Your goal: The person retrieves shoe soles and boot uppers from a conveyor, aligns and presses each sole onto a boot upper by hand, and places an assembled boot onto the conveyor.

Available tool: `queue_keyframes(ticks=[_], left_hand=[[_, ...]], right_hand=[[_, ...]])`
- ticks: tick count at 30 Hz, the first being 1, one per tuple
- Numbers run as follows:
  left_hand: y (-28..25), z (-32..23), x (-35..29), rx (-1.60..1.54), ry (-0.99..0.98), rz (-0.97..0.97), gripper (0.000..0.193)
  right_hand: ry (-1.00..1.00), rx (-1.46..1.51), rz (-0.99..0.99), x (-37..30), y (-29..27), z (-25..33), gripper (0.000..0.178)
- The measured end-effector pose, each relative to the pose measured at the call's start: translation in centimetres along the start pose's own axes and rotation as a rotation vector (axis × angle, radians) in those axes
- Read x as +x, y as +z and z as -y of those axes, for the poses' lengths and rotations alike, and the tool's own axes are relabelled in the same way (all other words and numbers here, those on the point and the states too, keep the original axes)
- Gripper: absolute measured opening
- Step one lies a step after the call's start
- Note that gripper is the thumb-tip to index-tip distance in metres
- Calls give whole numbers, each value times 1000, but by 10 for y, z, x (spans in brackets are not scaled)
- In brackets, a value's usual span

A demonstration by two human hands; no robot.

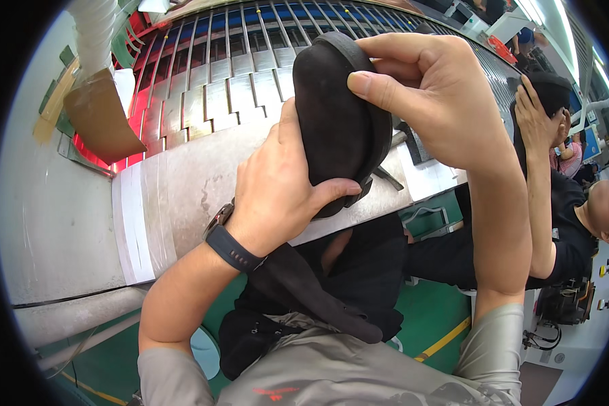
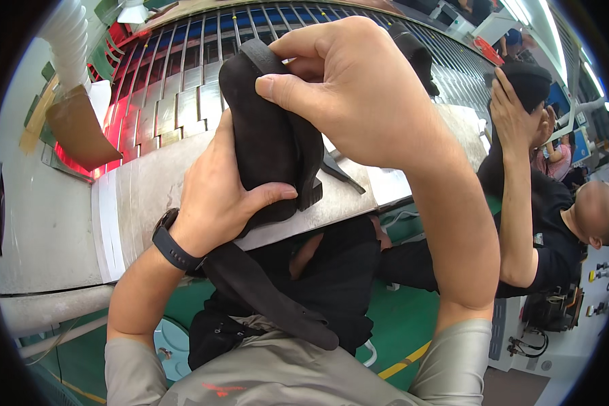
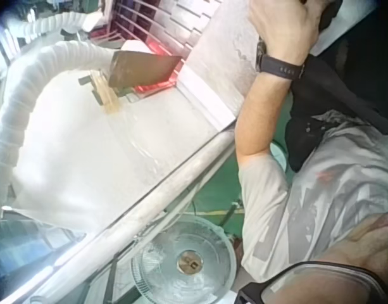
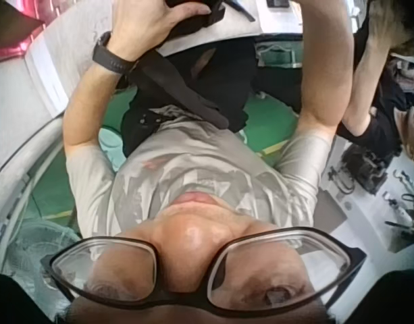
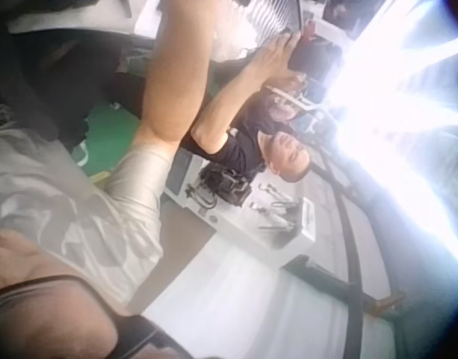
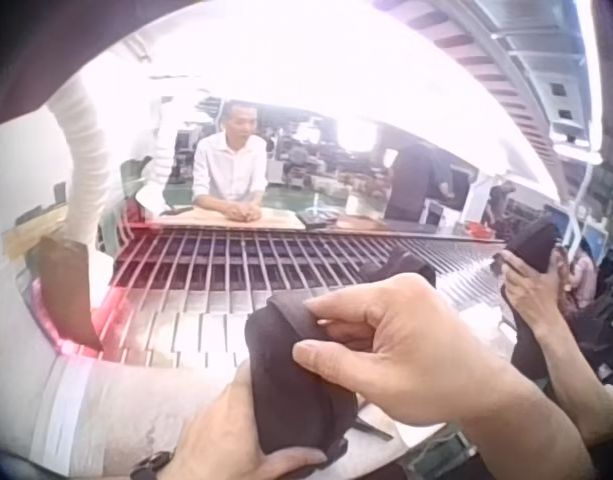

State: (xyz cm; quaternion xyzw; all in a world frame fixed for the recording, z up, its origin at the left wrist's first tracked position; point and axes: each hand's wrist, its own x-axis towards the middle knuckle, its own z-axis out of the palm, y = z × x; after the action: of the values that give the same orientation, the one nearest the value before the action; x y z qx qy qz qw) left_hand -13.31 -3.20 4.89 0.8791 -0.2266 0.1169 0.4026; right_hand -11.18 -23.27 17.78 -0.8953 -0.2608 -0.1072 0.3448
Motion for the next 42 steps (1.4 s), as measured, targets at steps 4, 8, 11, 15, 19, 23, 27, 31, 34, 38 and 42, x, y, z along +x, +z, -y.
queue_keyframes(ticks=[4, 8, 11, 15, 19, 23, 27, 31, 34, 38, 42], left_hand=[[-3, -2, 2, -39, -59, 7, 121], [-2, 7, 2, -1, -1, -22, 120], [-4, 12, 2, -23, -36, 0, 119], [-8, 12, 4, -66, -60, 9, 119], [-10, 14, 5, -79, -75, 24, 118], [-10, 18, 7, -79, -71, 30, 117], [-9, 26, 7, -63, -3, -14, 112], [-9, 35, 10, -131, -53, 19, 106], [-15, 41, 15, -222, -87, 74, 101], [-15, 56, 18, -252, -31, 80, 100], [-16, 63, 20, -249, 36, 81, 101]], right_hand=[[51, 50, 52, 6, -1, -1, 33], [14, -32, -9, 6, 12, -3, 32], [2, -193, 0, 6, 22, 9, 32], [53, 194, 117, 21, 10, -4, 40], [63, 154, 196, 30, 3, -8, 40], [72, 173, 201, 33, 2, -10, 40], [22, 68, 148, 30, 19, 6, 26], [-158, -622, -116, 18, 56, 17, 29], [-20, -523, -106, 8, 69, 20, 43], [-31, 27, -264, -15, 97, -32, 58], [136, 313, -221, -34, 107, -49, 52]])
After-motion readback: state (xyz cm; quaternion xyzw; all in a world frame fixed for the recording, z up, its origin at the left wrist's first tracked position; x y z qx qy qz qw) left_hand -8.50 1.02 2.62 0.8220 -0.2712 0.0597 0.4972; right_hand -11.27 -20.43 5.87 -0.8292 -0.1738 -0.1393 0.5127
